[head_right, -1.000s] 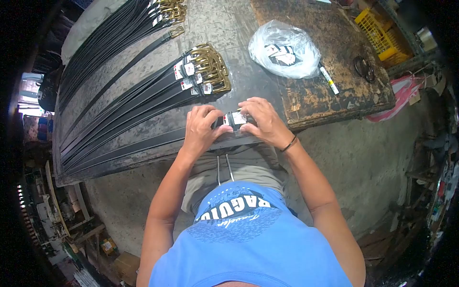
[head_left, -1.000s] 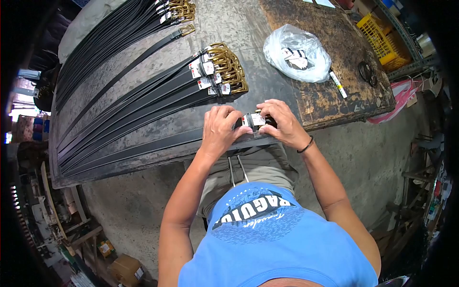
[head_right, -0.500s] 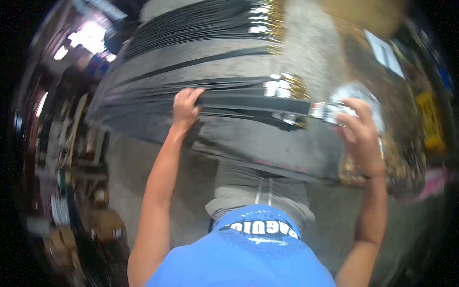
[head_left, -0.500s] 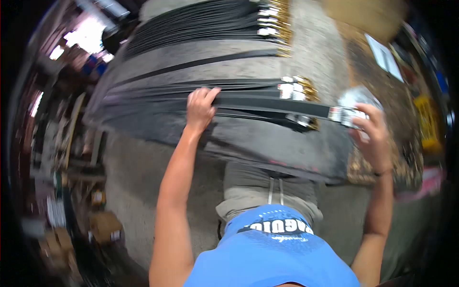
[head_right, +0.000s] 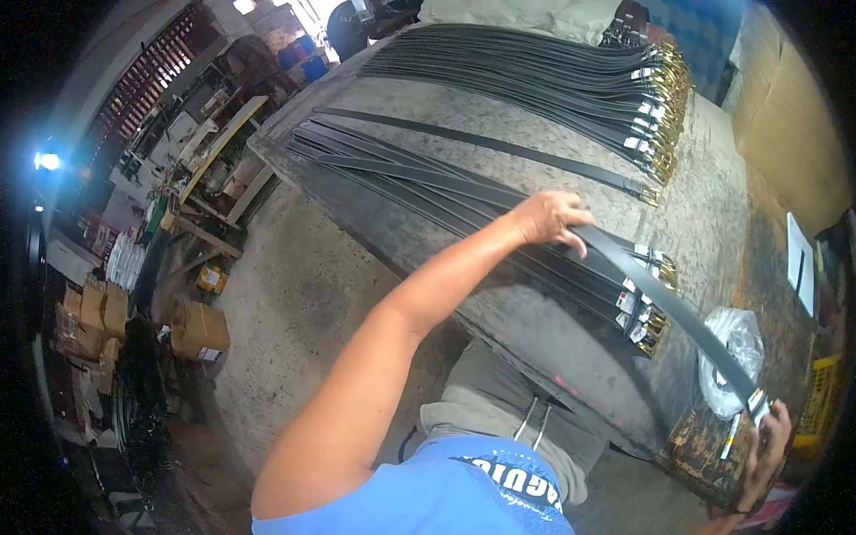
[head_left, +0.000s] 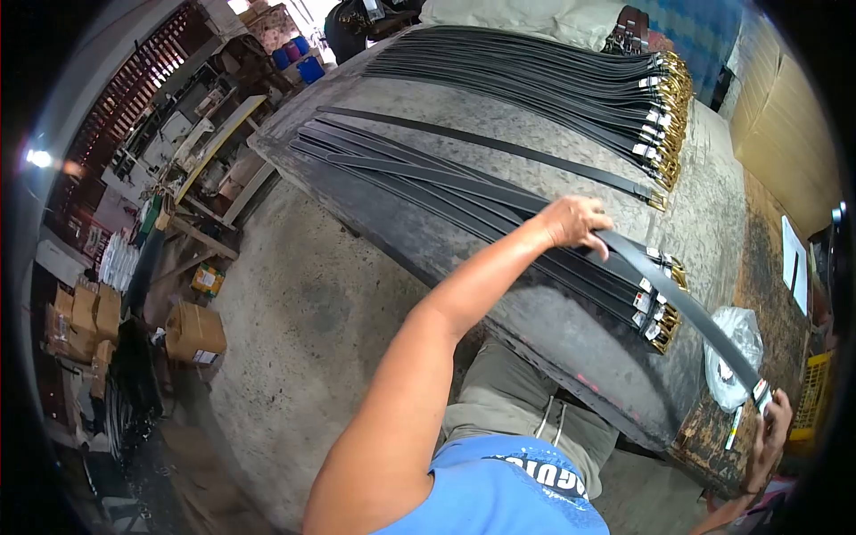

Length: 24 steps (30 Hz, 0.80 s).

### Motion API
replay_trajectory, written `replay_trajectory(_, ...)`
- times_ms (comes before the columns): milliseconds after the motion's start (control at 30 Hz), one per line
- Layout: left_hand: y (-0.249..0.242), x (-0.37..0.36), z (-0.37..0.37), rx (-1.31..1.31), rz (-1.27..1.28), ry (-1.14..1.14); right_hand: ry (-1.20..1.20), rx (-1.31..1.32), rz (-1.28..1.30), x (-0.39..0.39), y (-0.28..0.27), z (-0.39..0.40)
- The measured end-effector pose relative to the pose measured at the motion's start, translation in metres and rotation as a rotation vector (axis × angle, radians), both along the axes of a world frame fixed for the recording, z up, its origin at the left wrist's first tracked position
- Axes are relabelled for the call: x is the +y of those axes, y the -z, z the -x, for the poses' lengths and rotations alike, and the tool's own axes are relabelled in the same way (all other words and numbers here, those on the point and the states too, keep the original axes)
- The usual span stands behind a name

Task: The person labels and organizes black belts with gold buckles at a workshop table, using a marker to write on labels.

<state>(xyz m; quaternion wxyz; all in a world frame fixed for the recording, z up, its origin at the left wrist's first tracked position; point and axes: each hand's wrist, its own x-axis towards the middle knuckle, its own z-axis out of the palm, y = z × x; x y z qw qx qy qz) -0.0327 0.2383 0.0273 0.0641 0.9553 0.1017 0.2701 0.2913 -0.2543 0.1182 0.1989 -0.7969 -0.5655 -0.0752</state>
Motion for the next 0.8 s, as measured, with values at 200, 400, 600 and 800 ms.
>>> replay_trajectory(200,0.008,0.000,0.024,0.121,0.108,0.036,0.033,0.279,0.002,0.006,0.028,0.006)
replay_trajectory(400,0.008,0.050,0.100,0.284,-0.121,-0.101,-0.133,0.156,-0.084,0.105,0.017,0.065)
replay_trajectory(600,-0.019,0.091,0.144,0.341,-0.287,-0.385,-0.281,-0.016,-0.128,0.176,0.007,0.097)
replay_trajectory(800,-0.008,0.078,0.103,0.268,-0.134,-0.277,-0.148,0.013,-0.150,0.150,0.013,0.062)
